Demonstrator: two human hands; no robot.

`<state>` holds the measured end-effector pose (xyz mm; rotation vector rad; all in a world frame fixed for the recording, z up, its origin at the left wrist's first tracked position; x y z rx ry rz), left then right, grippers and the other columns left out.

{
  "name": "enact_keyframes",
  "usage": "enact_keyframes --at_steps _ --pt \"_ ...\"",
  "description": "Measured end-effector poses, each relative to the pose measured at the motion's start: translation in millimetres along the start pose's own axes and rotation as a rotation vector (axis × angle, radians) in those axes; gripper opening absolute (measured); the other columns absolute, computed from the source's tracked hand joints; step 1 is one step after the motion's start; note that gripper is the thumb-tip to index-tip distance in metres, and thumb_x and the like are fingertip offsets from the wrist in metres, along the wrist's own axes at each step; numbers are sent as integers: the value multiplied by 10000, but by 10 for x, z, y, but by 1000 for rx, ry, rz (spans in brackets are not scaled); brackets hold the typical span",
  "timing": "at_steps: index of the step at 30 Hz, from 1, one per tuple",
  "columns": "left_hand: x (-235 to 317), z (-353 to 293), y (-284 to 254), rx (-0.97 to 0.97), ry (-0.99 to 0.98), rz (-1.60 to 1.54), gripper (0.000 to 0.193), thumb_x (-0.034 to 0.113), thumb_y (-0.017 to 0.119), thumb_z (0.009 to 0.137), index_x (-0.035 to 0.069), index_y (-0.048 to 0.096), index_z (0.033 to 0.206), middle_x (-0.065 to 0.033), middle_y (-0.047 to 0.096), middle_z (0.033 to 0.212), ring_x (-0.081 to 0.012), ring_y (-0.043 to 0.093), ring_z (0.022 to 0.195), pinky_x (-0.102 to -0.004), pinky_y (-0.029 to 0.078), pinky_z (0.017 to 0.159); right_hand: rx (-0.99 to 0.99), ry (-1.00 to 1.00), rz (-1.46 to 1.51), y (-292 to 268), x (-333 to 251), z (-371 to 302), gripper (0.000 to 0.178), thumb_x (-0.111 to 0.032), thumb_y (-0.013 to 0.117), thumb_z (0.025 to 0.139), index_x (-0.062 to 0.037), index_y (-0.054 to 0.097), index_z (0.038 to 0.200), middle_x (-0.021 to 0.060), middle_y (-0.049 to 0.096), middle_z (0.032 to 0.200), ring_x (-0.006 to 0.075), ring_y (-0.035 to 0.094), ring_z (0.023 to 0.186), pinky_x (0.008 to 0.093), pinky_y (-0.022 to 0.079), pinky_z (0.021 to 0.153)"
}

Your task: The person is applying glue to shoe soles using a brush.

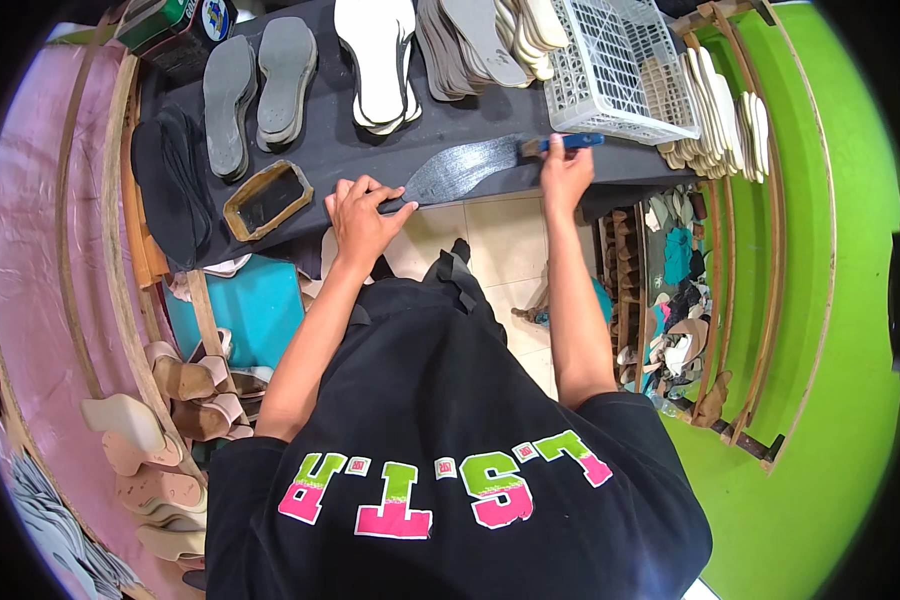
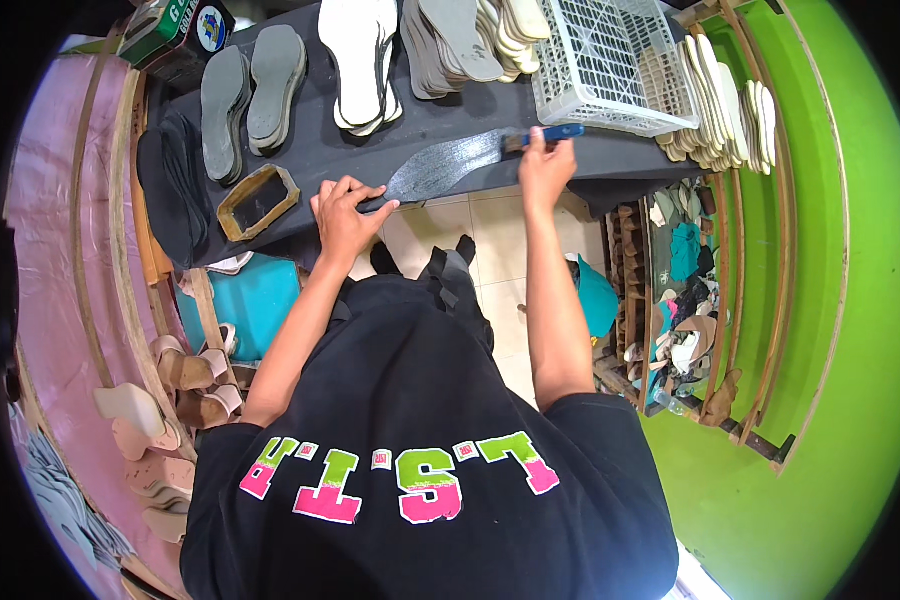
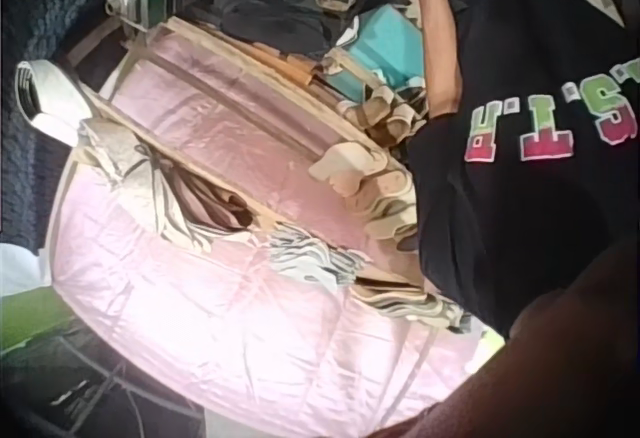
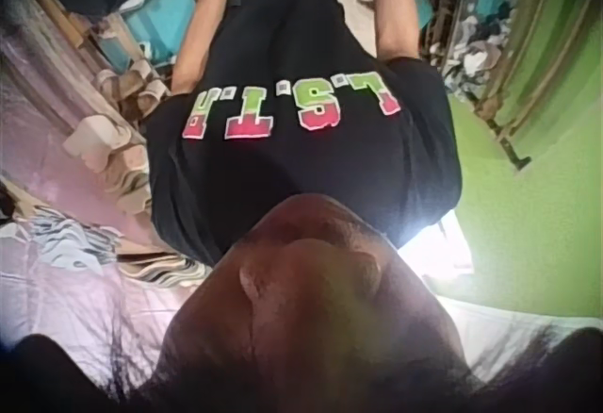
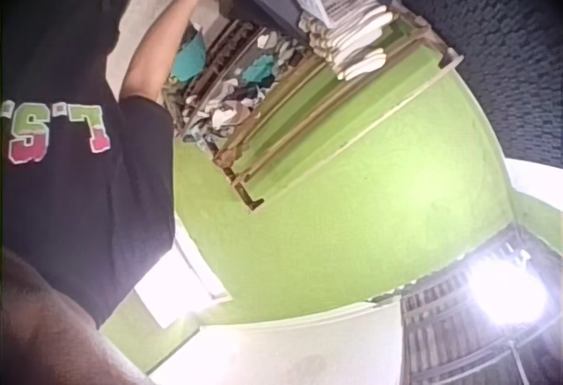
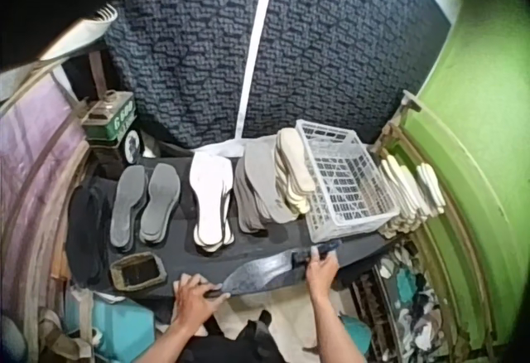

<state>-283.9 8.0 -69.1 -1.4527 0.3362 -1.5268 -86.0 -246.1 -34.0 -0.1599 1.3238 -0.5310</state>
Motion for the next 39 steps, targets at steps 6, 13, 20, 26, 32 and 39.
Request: enact_keyframes --at_steps 6,13,20,26,32,39 --pt "-14 -11 9 27 -2 -19 333 412 969 714 210 882 964 59 650 924 -214 565 990 -398 385 909 -128 -580 -432 122 -140 -401 209 58 683 825 -41 668 1009 163 611 963 418 596 927 508 492 819" --pt "4 13 15 24 -5 -57 322 373 971 685 209 877 946 53 658 936 -229 565 998 -414 377 889 -413 -562 -127 370 -779 -1350 206 53 725 839 -11 665 1025 162 632 959 403 622 909 490 507 807" --pt "-10 -21 -265 -76 -44 -184 343 289 943 759 161 846 1063 1 667 930 -235 621 967 -401 459 893 -384 -336 74 460 -862 -1204 94 -19 744 965 35 674 996 154 702 944 331 707 829 413 562 762" --pt "-198 -354 -626 -102 -144 -381 374 165 893 810 112 797 1167 -75 689 974 -284 685 852 -414 561 793 -583 -268 374 925 -1434 -1494 118 -39 774 962 31 710 1033 89 736 970 156 716 870 293 577 769" --pt "-262 -569 -587 -79 -253 -317 518 161 884 812 9 726 1281 -172 711 1233 -357 680 1167 -454 547 1009 -798 -343 434 1521 -1756 -1790 148 -70 833 888 2 751 987 124 753 918 238 739 809 338 580 754" --pt "-379 -532 -696 -46 -242 -272 504 171 869 817 -35 725 1253 -213 682 1351 -403 653 1263 -478 524 1086 -782 -448 249 1778 -1632 -1797 203 -111 878 874 -10 772 1015 91 760 880 144 690 712 323 551 675"
Point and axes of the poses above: each hand's wrist, its own z-axis towards the middle knuckle, its own y-axis out of the palm, x = y × z, the point moved 1 cm from there along z, towards the middle knuckle
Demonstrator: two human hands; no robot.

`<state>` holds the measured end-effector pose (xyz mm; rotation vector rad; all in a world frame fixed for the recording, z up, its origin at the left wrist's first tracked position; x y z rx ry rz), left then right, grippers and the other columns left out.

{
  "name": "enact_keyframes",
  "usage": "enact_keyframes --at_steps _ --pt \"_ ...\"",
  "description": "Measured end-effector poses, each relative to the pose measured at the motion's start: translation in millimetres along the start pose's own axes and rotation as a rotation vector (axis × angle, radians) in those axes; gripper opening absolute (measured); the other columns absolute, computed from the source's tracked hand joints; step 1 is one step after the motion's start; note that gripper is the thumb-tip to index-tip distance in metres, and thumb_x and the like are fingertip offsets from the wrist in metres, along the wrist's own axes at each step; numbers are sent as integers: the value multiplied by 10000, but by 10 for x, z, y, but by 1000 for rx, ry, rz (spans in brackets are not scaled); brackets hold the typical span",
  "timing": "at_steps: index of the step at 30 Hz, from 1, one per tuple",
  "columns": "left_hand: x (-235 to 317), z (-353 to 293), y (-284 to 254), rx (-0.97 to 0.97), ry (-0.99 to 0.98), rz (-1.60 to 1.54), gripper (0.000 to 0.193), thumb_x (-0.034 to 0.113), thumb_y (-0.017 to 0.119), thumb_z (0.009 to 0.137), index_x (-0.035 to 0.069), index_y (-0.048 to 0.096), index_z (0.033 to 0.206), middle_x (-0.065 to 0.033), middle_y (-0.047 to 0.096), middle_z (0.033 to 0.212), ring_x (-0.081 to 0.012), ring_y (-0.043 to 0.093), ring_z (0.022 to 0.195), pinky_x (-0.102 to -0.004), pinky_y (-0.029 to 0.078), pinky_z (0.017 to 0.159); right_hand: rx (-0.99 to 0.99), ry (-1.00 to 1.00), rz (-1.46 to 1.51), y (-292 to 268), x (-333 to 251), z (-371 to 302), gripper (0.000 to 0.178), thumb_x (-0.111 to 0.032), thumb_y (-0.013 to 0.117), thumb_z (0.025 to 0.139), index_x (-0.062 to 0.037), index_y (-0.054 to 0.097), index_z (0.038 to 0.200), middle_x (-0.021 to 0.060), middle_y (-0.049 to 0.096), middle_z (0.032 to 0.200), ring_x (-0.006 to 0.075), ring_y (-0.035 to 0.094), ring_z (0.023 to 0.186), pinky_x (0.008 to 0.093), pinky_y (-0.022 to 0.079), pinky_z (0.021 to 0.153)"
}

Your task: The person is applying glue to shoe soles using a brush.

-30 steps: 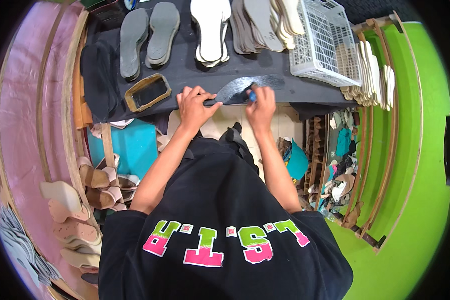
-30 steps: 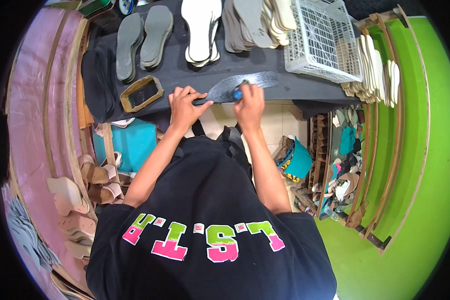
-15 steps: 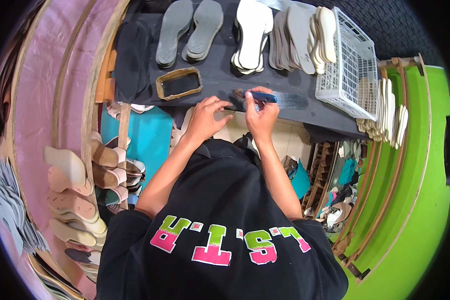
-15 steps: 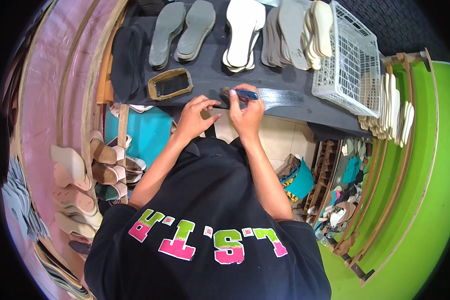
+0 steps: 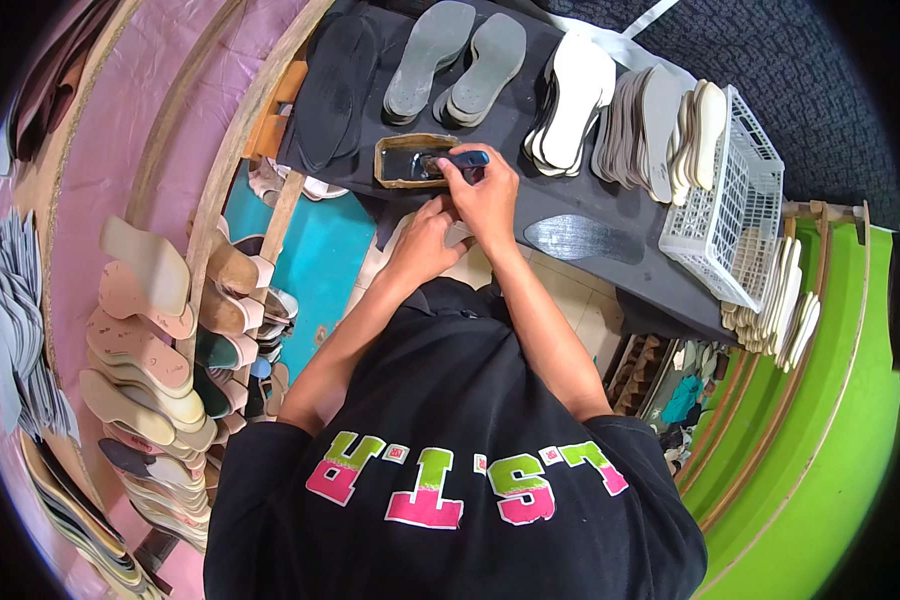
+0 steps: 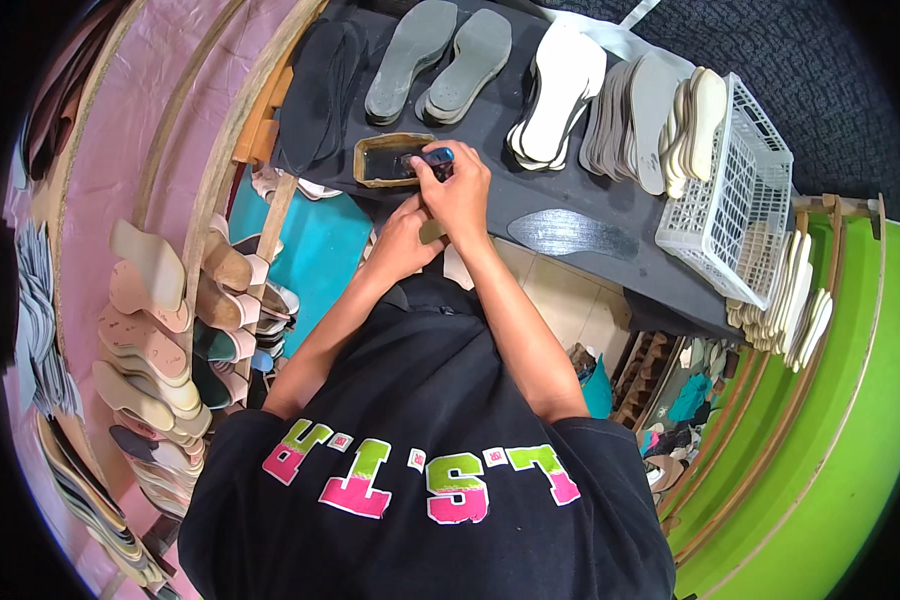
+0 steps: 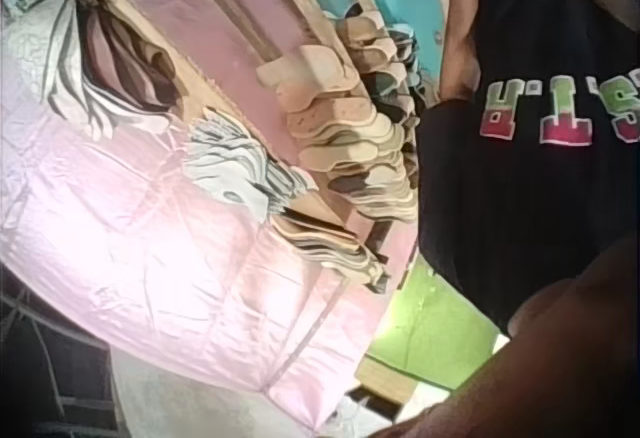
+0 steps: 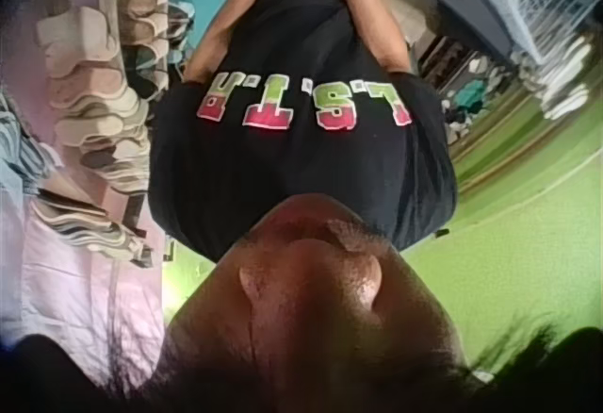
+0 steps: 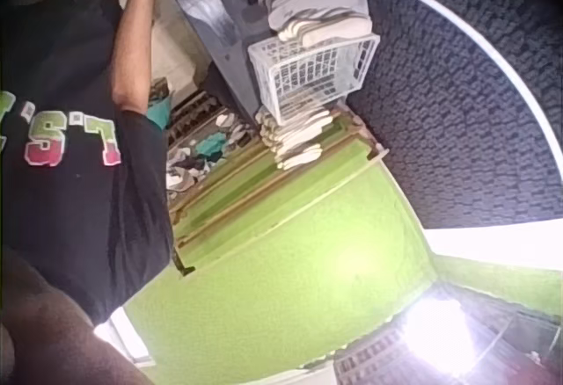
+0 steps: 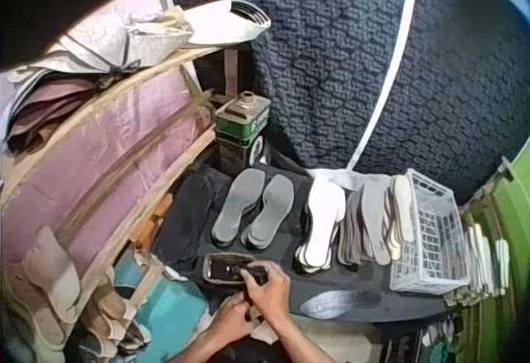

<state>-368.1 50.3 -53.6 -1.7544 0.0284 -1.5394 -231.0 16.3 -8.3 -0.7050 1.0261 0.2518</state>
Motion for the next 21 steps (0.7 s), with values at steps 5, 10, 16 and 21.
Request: enact_keyframes --at_steps 5,10,16,21 --pt "-34 -33 -48 27 -69 -12 451 196 855 841 29 748 1247 -139 674 1223 -363 634 1232 -470 513 1065 -44 170 83 -87 8 68 301 -96 881 885 -4 736 1132 66 765 893 116 723 779 283 581 722" --pt "-32 -1 -52 81 -47 -58 401 183 850 855 77 759 1231 -113 678 1212 -339 644 1204 -451 516 1049 -54 240 287 -171 113 52 426 -9 830 915 32 655 1302 101 757 1029 134 734 896 279 613 814" --pt "119 123 -29 37 25 -40 419 101 849 849 50 752 1254 -110 700 1148 -296 715 1073 -410 570 959 34 278 499 -411 264 -89 589 62 751 920 64 547 1472 190 664 1341 193 746 1075 318 640 911" --pt "315 250 117 -49 73 -115 418 124 863 852 57 756 1250 -102 702 1124 -276 719 1051 -406 573 949 93 278 336 -907 443 -201 405 51 756 931 57 659 1324 174 733 1204 184 751 1048 312 633 885"
Point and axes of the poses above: each hand's wrist, its own z-axis towards the middle knuckle, its own y-axis out of the palm, x = y × z, the point moved 1 cm from there along z, towards the middle knuckle
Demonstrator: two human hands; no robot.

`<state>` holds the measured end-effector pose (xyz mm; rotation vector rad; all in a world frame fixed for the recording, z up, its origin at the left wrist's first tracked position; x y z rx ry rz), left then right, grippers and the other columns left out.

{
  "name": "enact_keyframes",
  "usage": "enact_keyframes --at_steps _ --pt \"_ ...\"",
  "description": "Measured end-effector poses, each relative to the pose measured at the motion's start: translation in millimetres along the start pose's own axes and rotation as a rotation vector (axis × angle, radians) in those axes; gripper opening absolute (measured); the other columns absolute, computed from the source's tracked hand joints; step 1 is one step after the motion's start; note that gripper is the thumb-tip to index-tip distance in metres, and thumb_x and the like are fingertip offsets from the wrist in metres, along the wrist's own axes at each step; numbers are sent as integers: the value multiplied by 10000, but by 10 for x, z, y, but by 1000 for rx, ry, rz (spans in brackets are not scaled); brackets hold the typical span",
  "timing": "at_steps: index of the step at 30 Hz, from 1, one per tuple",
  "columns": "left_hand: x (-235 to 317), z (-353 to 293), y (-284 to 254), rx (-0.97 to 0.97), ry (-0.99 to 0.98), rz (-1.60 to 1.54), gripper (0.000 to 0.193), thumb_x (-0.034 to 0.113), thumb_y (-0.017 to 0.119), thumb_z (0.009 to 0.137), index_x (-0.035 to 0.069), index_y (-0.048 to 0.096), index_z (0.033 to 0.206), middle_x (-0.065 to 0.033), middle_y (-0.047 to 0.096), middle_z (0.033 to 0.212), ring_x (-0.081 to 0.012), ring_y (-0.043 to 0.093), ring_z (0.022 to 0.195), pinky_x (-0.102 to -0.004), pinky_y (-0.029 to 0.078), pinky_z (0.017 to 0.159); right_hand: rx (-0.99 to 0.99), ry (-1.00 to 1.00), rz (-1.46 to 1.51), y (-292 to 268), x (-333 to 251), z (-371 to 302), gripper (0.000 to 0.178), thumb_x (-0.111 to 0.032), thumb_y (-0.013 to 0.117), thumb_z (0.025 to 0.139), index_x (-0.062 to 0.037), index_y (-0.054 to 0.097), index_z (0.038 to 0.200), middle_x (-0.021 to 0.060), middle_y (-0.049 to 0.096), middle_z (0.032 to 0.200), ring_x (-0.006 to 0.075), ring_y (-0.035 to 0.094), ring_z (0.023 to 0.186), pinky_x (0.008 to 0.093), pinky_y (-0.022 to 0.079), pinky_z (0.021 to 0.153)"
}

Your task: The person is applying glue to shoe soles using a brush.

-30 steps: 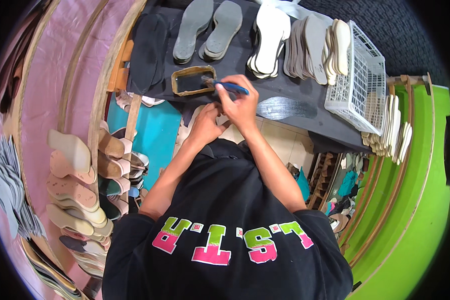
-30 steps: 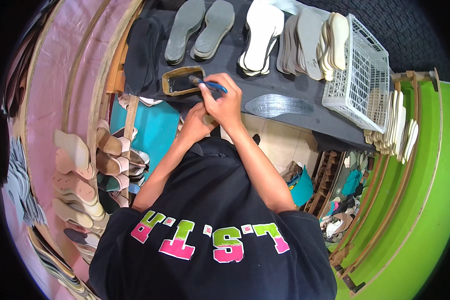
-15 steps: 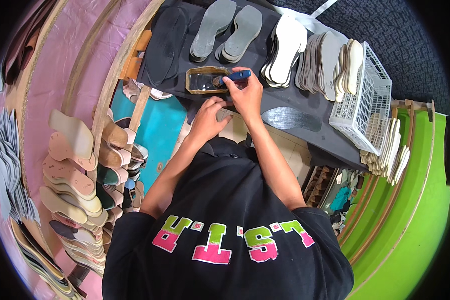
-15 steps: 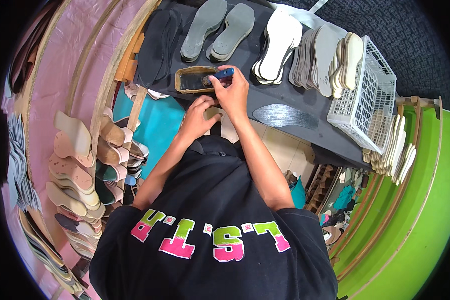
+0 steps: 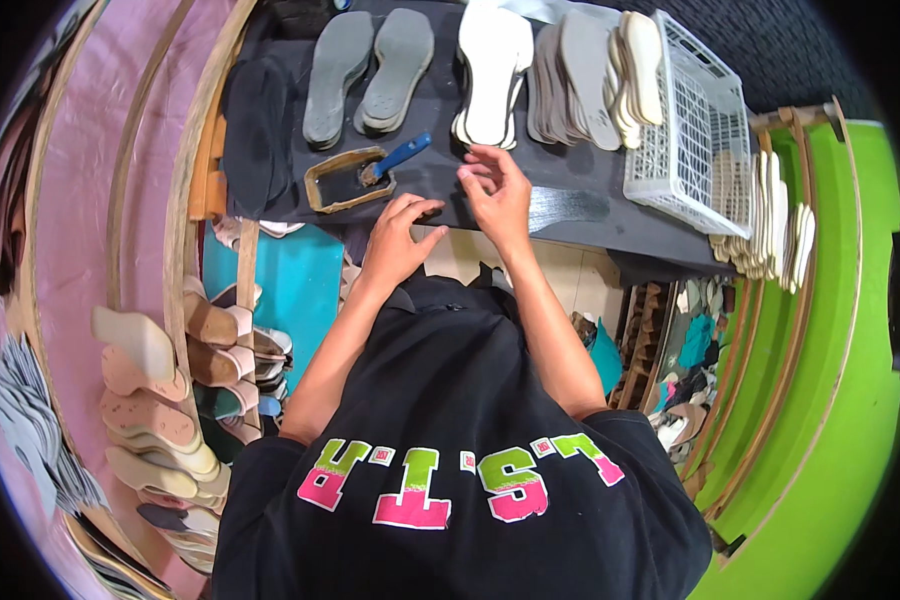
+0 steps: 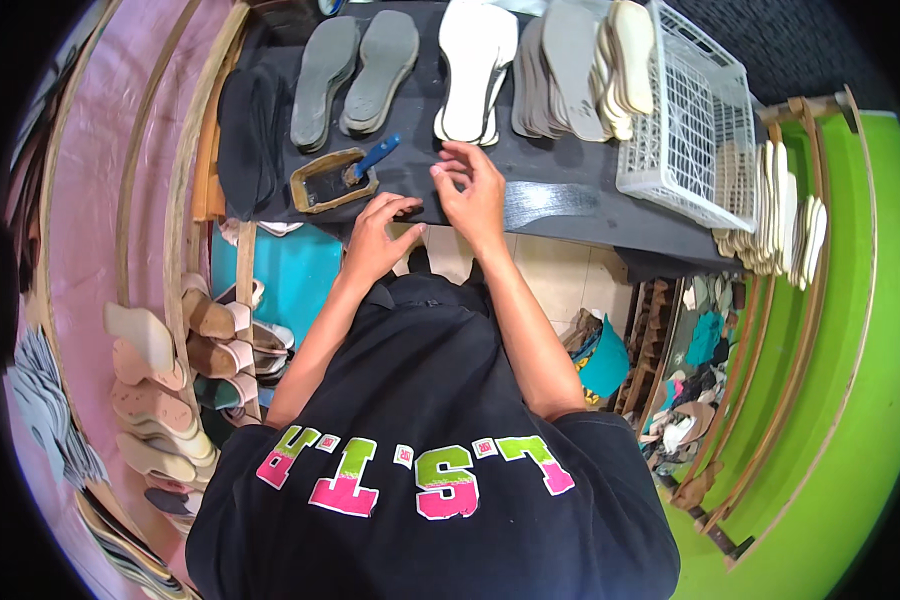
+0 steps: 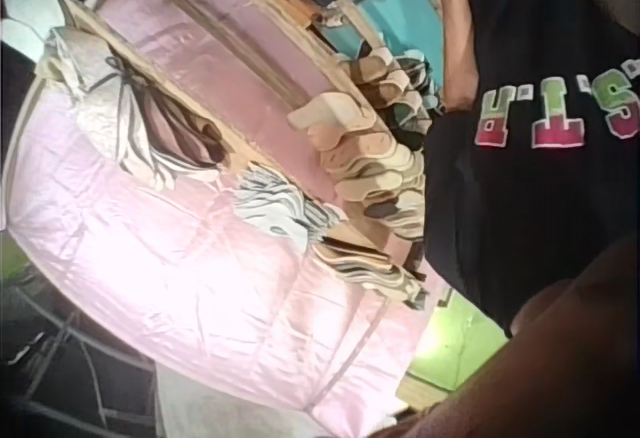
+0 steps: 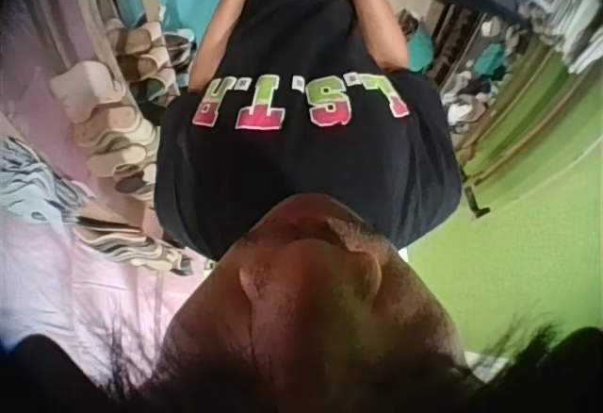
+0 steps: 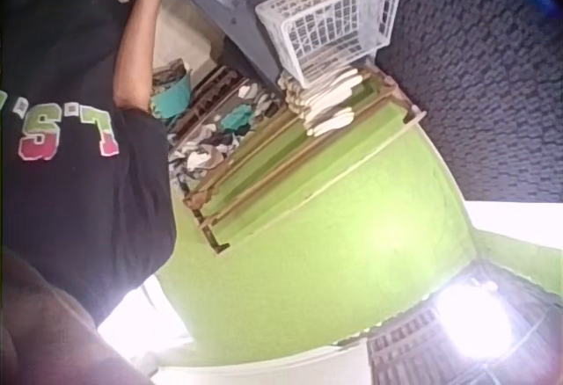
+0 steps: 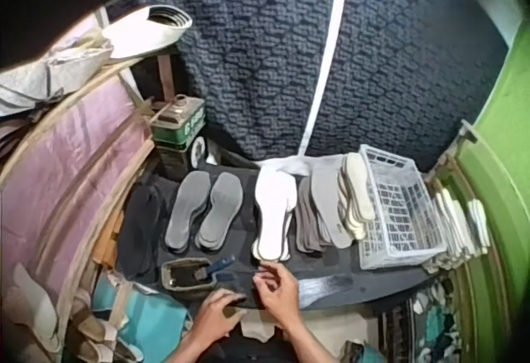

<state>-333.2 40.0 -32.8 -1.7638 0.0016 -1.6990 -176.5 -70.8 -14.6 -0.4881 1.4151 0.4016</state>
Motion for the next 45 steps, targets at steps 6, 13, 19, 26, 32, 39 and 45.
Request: enact_keyframes --at_steps 6,13,19,26,32,39,45 --pt "107 244 313 -159 77 194 615 278 931 789 106 736 1346 -75 709 1204 -282 668 1151 -449 469 1084 123 -71 -415 -920 46 -81 304 42 715 890 26 719 1194 165 761 1105 262 764 1018 377 612 901" --pt "376 364 710 -98 55 505 790 404 989 665 142 747 1370 -34 599 1265 -266 551 1184 -460 375 1095 -120 -197 -864 -1642 168 -176 675 34 607 714 -80 654 1378 142 661 1406 375 565 1410 592 343 1257" --pt "343 323 895 -4 -49 464 741 354 1020 601 202 797 1291 -22 577 1230 -250 527 1196 -455 349 1115 -279 -154 -924 -2031 341 -161 722 54 694 800 -125 586 1491 113 590 1517 358 502 1483 686 234 1285" --pt "433 299 966 24 -104 498 739 342 1021 596 196 761 1272 -43 622 1286 -278 560 1262 -475 372 1132 -331 -239 -854 -2164 282 -114 687 17 788 806 -113 611 1457 118 632 1414 342 587 1359 671 252 1288" --pt "494 198 1028 -6 -141 292 878 67 958 715 136 561 1495 -113 710 1339 -303 676 1248 -458 454 1191 -379 -377 -772 -2348 436 -47 683 -133 851 794 -103 631 1440 105 648 1365 322 598 1308 592 324 1286" --pt "658 21 1275 136 -333 -877 843 202 796 950 66 356 1656 -190 577 1518 -296 634 1350 -440 498 1162 -365 -496 -723 -2445 554 46 702 -210 877 777 -90 641 1427 127 664 1332 345 615 1237 512 484 1169" --pt "744 -166 1693 86 -339 -1127 1074 429 798 974 80 119 1730 -274 368 1684 -493 456 1517 -547 399 1231 -436 -428 -671 -2478 443 68 705 -225 864 754 -60 654 1407 114 660 1314 333 612 1192 458 553 1005"
Point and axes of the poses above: each hand's wrist, its own z-axis towards the middle knuckle, its own y-axis out of the palm, x = y × z, the point moved 1 cm from there along z, towards the middle knuckle
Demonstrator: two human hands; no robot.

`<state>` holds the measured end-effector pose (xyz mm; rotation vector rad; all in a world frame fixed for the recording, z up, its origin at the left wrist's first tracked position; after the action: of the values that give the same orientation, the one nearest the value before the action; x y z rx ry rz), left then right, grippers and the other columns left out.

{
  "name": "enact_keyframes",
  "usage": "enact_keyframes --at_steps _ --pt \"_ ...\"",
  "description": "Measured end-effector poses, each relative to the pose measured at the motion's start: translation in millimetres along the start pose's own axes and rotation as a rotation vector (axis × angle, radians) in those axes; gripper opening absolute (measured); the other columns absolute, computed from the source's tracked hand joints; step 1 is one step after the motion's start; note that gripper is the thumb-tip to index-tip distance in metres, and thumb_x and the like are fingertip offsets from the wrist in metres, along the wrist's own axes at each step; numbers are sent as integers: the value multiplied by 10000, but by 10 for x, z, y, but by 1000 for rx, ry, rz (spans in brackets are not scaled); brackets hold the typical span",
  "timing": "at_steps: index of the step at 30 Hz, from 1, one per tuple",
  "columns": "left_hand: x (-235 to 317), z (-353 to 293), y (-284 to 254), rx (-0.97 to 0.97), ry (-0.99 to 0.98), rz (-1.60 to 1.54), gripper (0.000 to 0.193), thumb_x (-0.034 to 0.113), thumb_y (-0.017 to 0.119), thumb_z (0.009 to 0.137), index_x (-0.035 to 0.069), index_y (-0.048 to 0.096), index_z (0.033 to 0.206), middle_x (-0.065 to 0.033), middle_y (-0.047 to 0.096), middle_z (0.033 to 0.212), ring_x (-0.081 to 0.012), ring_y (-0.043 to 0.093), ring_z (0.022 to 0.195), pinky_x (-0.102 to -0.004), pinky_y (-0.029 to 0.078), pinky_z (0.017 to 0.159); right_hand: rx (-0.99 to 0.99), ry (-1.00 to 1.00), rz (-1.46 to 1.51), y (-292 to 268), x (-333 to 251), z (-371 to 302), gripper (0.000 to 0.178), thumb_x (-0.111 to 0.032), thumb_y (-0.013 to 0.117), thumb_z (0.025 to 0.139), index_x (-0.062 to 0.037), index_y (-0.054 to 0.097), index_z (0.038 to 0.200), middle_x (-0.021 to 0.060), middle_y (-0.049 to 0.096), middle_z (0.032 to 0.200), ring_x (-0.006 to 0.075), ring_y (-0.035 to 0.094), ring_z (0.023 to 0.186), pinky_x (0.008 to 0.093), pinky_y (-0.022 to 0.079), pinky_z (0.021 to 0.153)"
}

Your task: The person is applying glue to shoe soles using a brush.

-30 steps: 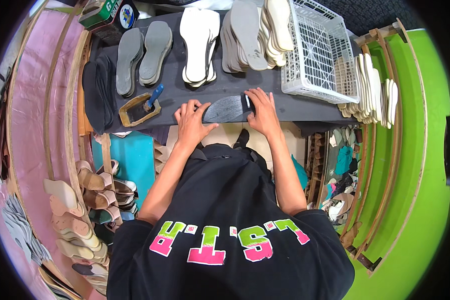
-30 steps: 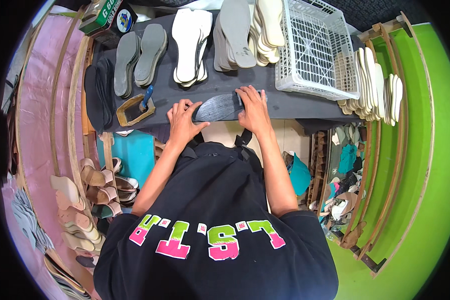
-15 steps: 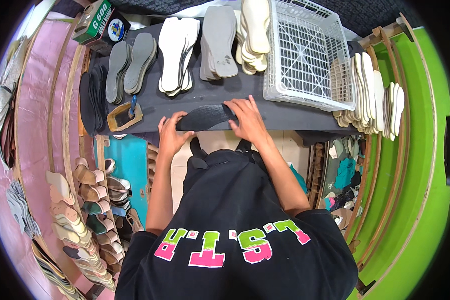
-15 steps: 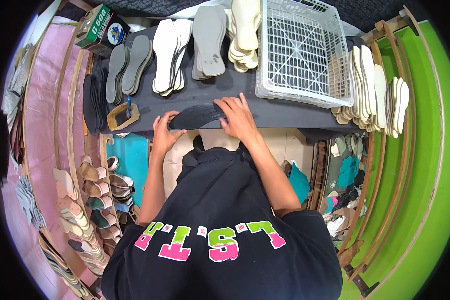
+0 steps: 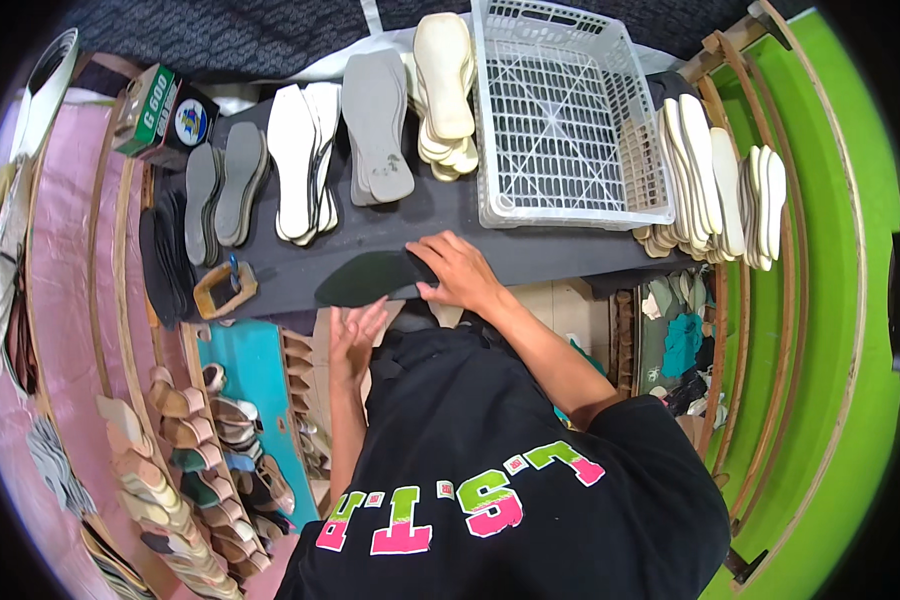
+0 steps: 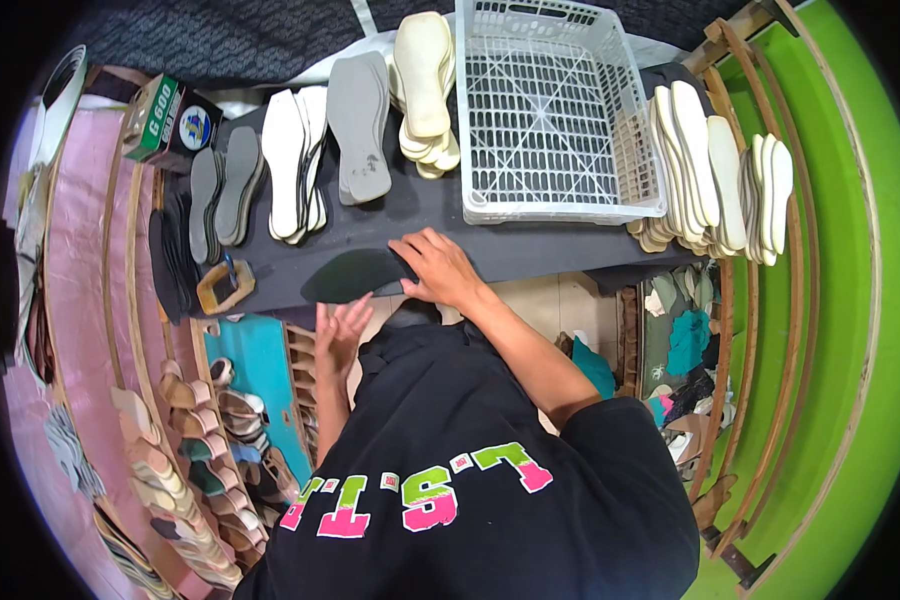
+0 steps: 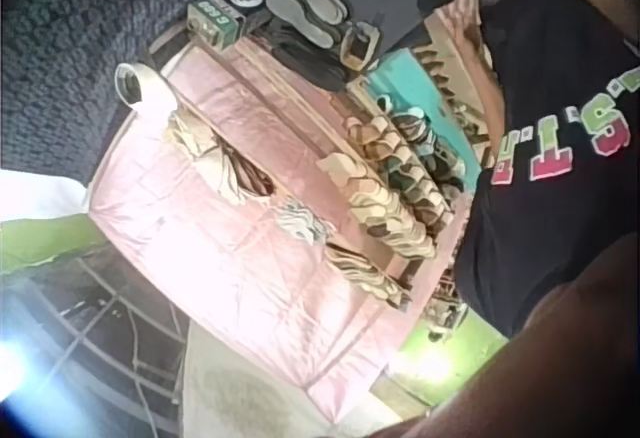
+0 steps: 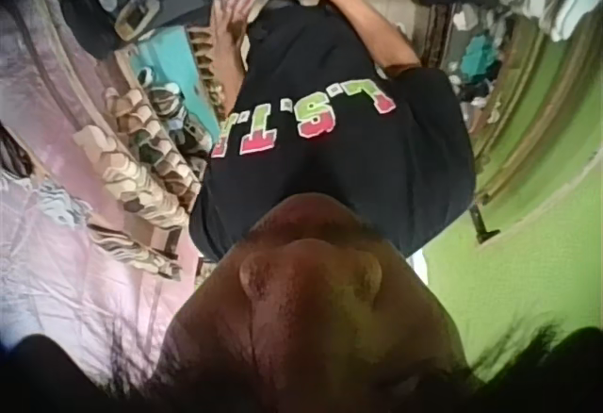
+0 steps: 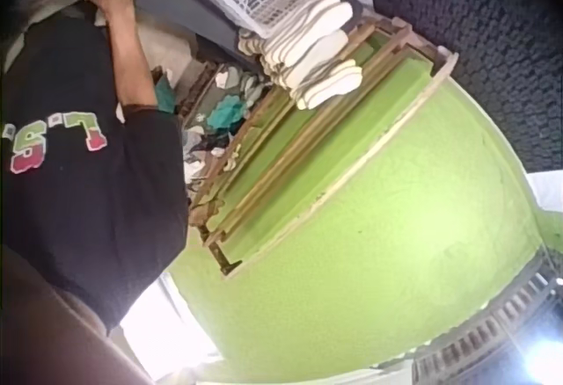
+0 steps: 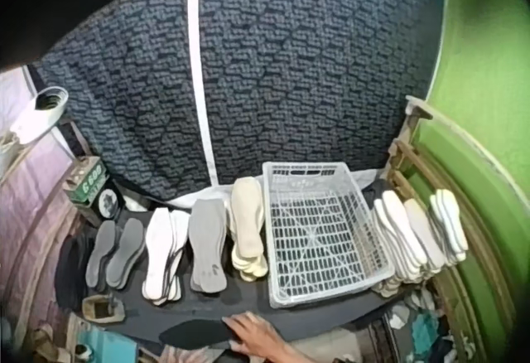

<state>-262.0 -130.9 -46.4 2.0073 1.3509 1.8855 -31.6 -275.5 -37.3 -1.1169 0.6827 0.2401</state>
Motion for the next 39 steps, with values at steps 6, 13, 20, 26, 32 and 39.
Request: enact_keyframes --at_steps 6,13,20,26,32,39 --pt "342 183 189 -148 -36 -92 1075 389 796 953 80 119 1730 -274 407 1658 -467 464 1511 -562 380 1242 54 155 -42 -465 -469 -19 673 -274 864 721 -53 691 1333 101 642 1194 319 635 1134 450 603 896" --pt "989 923 959 -400 -41 168 974 194 707 1014 1 71 1727 -280 480 1584 -359 590 1360 -536 506 1133 437 384 -54 -1036 -873 -6 685 -271 928 727 -45 678 1323 145 739 1078 360 749 957 434 619 881" --pt "985 1633 1733 -508 -203 290 768 188 609 1092 8 197 1715 -212 603 1488 -244 659 1257 -429 570 1043 545 740 1054 -1390 -730 -225 653 -5 859 895 42 562 1474 84 728 1104 145 740 989 284 605 847" --pt "1042 2399 2394 -418 -289 391 619 332 635 1104 1 467 1598 -26 642 1116 -132 652 1059 -367 616 954 553 715 1187 -1874 -178 -123 649 -107 813 946 2 522 1517 100 675 1233 151 716 1051 290 572 872" --pt "1182 3569 2960 -506 -204 739 582 421 701 1043 28 629 1466 6 652 1105 -125 635 994 -310 575 878 470 827 1163 -2208 618 248 693 -274 826 957 -109 505 1549 52 679 1239 53 600 938 225 366 680" --pt "1052 4872 3092 -536 161 1353 405 337 627 1038 125 733 1366 -78 711 1242 -248 652 1207 -415 494 1094 298 886 1171 -2237 1322 946 725 -323 745 1033 -150 380 1634 75 664 1332 181 719 1055 385 574 873"
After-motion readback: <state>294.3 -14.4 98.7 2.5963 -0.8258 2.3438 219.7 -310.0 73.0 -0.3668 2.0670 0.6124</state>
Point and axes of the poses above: each hand's wrist, its own z-axis towards the middle knuckle, its own y-axis out of the palm, x = y × z, the point moved 1 cm from there along z, towards the middle knuckle
